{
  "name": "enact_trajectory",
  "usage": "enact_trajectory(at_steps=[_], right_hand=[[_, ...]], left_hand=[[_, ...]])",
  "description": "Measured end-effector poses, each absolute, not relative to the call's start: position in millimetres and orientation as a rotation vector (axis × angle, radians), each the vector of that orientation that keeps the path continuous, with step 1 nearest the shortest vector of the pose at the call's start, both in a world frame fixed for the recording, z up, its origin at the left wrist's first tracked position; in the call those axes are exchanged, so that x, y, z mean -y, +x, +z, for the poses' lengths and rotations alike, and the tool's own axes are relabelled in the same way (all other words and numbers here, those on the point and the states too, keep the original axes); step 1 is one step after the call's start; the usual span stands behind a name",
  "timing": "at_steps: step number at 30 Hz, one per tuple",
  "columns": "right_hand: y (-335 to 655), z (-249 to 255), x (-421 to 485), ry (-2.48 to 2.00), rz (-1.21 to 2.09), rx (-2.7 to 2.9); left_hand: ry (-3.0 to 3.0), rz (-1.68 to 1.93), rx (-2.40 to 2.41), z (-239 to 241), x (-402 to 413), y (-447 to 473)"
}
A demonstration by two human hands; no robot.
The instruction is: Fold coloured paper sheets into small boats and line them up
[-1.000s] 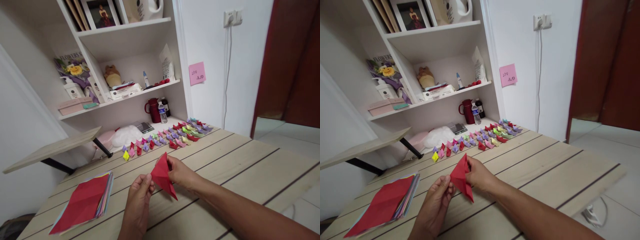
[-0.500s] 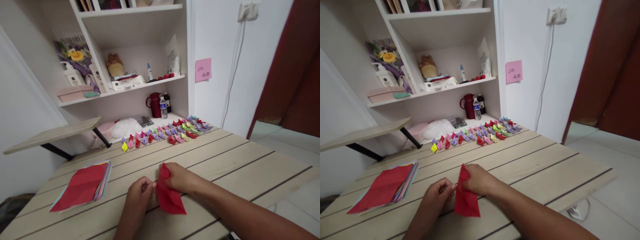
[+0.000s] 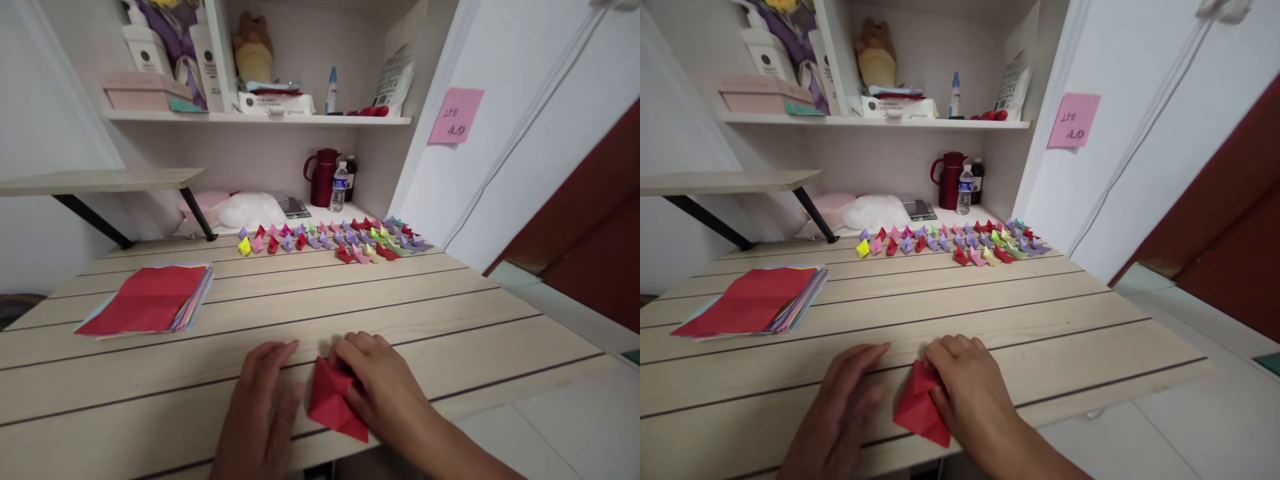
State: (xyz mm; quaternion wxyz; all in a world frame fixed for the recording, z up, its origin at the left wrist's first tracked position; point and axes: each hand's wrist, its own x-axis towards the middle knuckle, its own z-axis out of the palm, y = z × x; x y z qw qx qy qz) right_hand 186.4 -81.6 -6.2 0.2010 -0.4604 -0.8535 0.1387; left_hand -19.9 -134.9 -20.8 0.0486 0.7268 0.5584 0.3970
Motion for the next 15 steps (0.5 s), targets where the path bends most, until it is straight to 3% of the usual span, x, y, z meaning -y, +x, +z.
enact_trajectory(at_steps=[7,15], right_hand=[[196.6,-2.7,83.1,-1.234,0.414,2.436],[232.6,4.8,95.7,-1.028,0.615,2.455]], left_hand=[[3.113,0.788,-1.498,-20.3,129.5,-9.7],[3.260,0.608,-1.500,-22.6,131.8,-8.6]])
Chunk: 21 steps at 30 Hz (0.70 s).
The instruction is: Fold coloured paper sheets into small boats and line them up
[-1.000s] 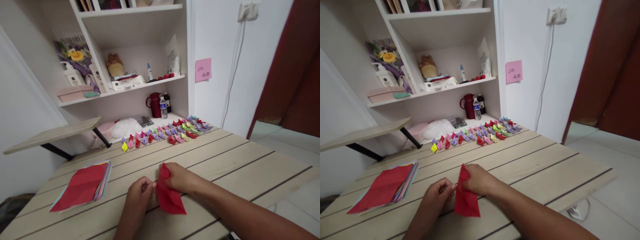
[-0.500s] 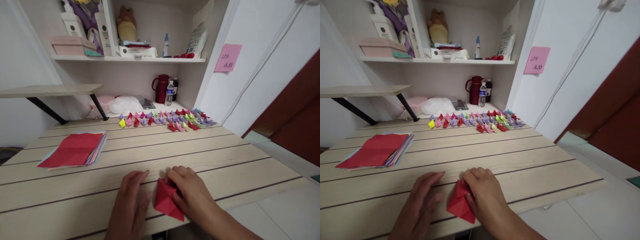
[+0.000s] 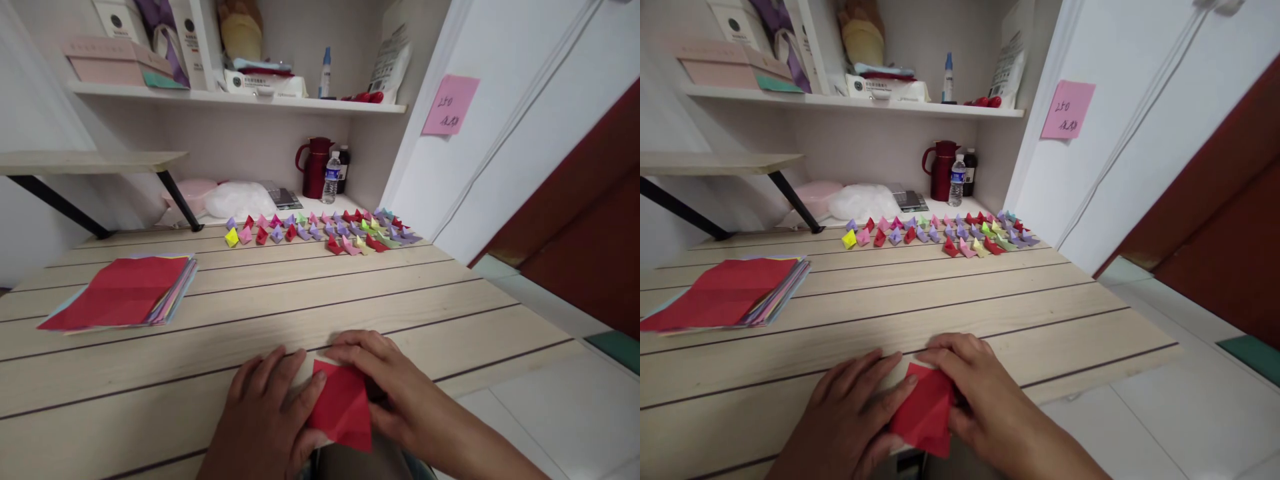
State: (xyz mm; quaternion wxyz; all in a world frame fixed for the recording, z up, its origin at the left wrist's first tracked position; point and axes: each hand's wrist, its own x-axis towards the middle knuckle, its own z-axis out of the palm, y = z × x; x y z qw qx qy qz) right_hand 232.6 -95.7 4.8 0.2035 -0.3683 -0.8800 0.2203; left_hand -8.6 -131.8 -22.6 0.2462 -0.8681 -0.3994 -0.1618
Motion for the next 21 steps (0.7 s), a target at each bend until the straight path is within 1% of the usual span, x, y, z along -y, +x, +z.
enact_trajectory(at_steps=[4,8,11,13,16,21], right_hand=[[254.6,8.1,105.0,-0.932,0.547,2.625],[260.1,-1.2,114.2,-0.786,0.217,2.807],[256.6,-14.8,122.5,-0.784,-0.023,2.797],[254.1,-21.7,127.1,-0.802,-0.103,2.770],[253.1,-22.7,129.6,-0.832,-0.049,2.739],[255.9,-4.9,122.4,-0.920,0.406,2.643]], left_hand=[[-2.377,-0.445,1.069,-24.4,129.6,-9.9],[-2.396,-0.475,1.070,-19.7,130.8,-11.5],[-2.369,-0.639,1.135,-11.1,134.8,-5.6],[-2.357,-0.766,1.111,-8.2,137.4,2.0],[-2.422,-0.807,0.969,-13.3,139.1,11.5],[-2.542,-0.704,1.048,-24.5,138.7,4.9]])
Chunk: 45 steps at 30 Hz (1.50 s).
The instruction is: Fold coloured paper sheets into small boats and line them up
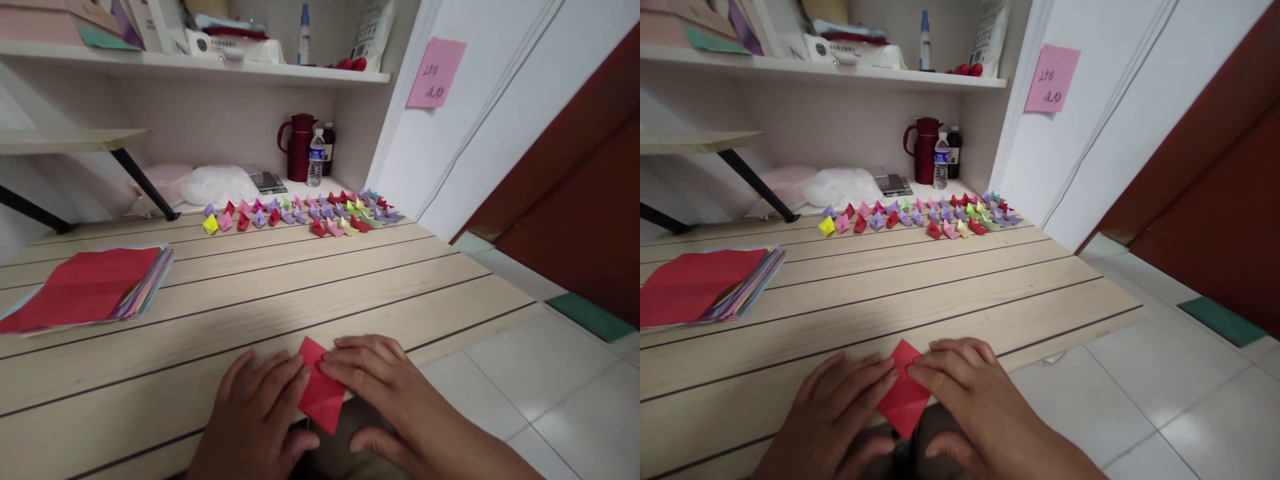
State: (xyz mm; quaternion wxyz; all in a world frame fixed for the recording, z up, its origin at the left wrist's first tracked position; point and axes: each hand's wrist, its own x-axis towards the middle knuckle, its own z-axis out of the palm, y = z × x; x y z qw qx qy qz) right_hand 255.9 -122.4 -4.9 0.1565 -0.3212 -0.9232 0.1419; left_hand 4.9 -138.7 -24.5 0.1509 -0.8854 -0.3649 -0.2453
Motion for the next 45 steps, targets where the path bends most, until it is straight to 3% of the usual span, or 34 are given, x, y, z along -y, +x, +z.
enact_trajectory(at_steps=[10,19,29,35,40,45], right_hand=[[252.0,5.6,103.6,-0.944,0.678,2.417],[243.6,1.5,98.1,-0.994,0.690,2.323],[227.6,-3.8,98.1,-1.167,0.408,2.387],[228.6,-6.4,97.6,-1.160,0.415,2.374],[227.6,-5.3,96.7,-1.175,0.473,2.319],[229.7,-12.3,107.1,-1.189,0.321,2.154]], left_hand=[[-2.760,-0.725,1.426,-16.9,140.3,1.5],[-2.778,-1.190,1.634,-10.2,137.2,-1.8],[-2.450,-0.816,1.532,-25.0,138.2,12.3],[-2.262,-0.787,1.348,-29.6,148.5,10.3],[-2.420,-0.515,0.932,-30.5,151.7,16.5],[-2.424,-0.464,0.945,-37.5,148.5,18.3]])
